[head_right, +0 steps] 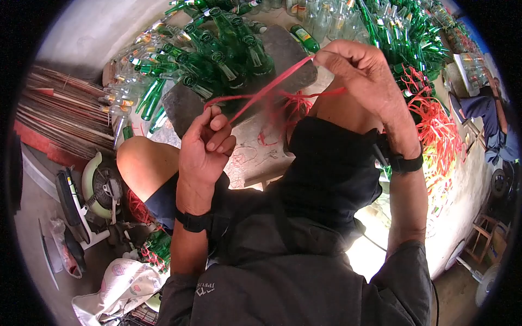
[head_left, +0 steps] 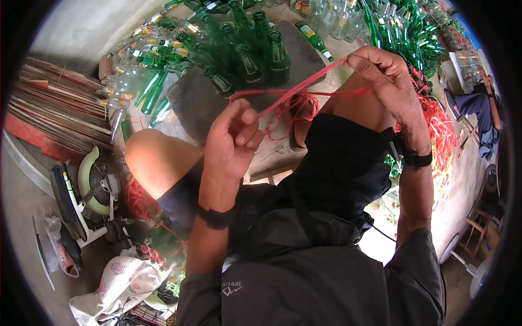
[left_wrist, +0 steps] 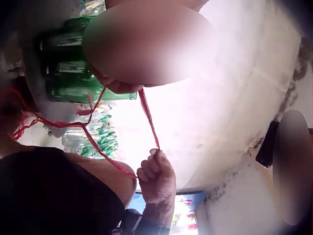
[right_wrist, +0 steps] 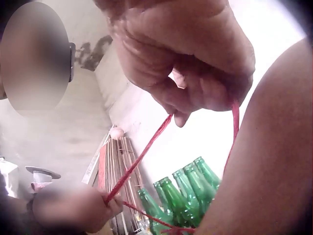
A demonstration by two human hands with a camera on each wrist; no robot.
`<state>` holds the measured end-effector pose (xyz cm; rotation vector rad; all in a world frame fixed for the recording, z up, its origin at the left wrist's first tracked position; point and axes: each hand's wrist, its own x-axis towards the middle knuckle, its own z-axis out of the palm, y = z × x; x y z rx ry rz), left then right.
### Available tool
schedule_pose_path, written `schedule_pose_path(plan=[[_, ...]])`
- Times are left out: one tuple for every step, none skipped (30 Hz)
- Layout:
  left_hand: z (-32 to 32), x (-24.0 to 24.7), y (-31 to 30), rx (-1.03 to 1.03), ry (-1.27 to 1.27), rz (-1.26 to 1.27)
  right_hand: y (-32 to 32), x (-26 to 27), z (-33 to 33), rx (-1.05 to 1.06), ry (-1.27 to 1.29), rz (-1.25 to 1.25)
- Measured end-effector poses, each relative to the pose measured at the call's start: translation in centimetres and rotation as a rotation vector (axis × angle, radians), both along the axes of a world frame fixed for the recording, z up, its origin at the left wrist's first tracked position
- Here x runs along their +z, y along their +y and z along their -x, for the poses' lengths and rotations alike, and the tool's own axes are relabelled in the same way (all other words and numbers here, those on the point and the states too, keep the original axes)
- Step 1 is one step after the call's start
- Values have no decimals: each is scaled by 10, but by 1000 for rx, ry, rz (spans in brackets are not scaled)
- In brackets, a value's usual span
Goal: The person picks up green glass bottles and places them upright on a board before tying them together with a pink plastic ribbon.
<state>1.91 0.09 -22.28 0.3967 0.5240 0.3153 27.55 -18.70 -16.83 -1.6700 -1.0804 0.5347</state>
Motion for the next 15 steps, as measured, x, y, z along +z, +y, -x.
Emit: schedule_pose_path(plan=[[3,-4,1,7,7,29,-2,-1,-6,-43,-39,4],[6,-8,1,8,6,28,-3,-3,-12,-84,-79,7],[9,-9,2,2,24,35,-4,-3,-16,-97,-104,0],[11,-10,2,-6,42,44,-6,-6,-23,-96,-104,0],[12,-11,1,-4,41,43,-7,-10,-32,-120,-162,-4],[12,-12,1,0,60,32,-8,-11,-37,-144,-219,-8],[13,-12,0,4,78,20,-9,-11,-41,-143,-220,-8],[13,-12,0,6,77,20,-9,-10,-44,-188,-262,10],[14,-12,0,-5,84,13,-10,-9,-46,-233,-303,27],[15,-12,0,-15,92,6,-11,-7,-48,-231,-304,27],[15,-12,0,-12,91,7,-12,-5,-50,-264,-331,28],[15,-12,0,-7,102,-36,-13,-3,-53,-298,-358,29],[14,-12,0,-2,113,-80,-17,-1,-59,-312,-354,49],[14,-11,1,0,112,-79,-22,-1,-68,-310,-355,49],[14,-10,1,1,115,-98,-25,0,-76,-303,-402,17]])
